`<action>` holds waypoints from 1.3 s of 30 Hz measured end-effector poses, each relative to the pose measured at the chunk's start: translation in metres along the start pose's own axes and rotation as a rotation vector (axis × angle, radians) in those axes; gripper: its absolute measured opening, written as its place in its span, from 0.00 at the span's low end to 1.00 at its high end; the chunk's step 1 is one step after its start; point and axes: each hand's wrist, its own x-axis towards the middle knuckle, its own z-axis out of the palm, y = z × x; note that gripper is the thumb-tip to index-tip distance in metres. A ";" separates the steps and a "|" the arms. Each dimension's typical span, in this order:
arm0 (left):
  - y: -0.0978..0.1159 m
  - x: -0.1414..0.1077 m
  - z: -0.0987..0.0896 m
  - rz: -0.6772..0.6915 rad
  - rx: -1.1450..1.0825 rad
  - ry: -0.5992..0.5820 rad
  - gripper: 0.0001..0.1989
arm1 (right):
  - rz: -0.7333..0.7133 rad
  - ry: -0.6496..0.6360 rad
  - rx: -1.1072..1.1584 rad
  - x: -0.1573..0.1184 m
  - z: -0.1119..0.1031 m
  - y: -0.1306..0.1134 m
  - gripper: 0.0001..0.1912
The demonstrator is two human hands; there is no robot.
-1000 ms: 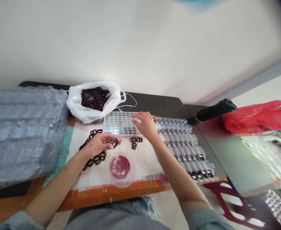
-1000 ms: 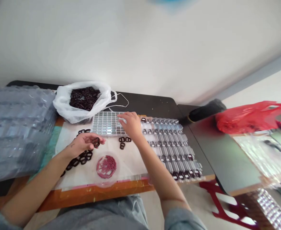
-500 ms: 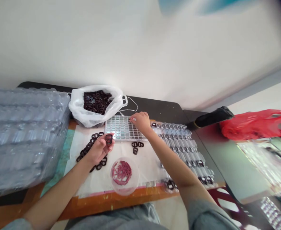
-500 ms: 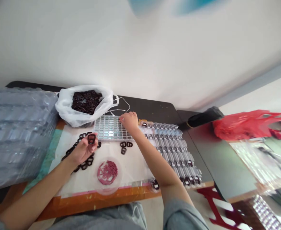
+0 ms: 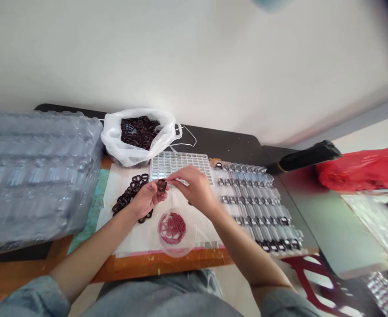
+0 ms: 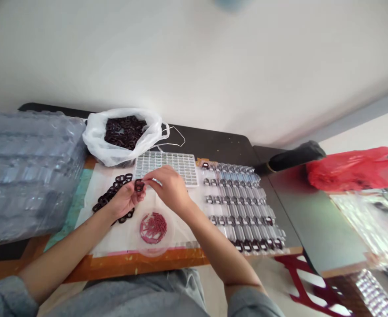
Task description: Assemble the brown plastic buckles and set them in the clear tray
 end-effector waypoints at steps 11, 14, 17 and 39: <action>-0.001 0.000 0.004 0.049 0.082 0.050 0.25 | 0.065 0.000 -0.099 -0.008 0.019 -0.008 0.05; -0.002 0.000 0.005 0.051 0.080 0.060 0.25 | 0.098 -0.033 -0.160 -0.008 0.019 -0.010 0.06; -0.004 0.000 0.004 0.052 0.078 0.070 0.23 | 0.119 -0.042 -0.229 -0.010 0.021 -0.011 0.07; -0.005 0.002 0.005 0.071 0.003 0.145 0.29 | -0.144 -0.098 -0.492 -0.042 0.025 -0.016 0.19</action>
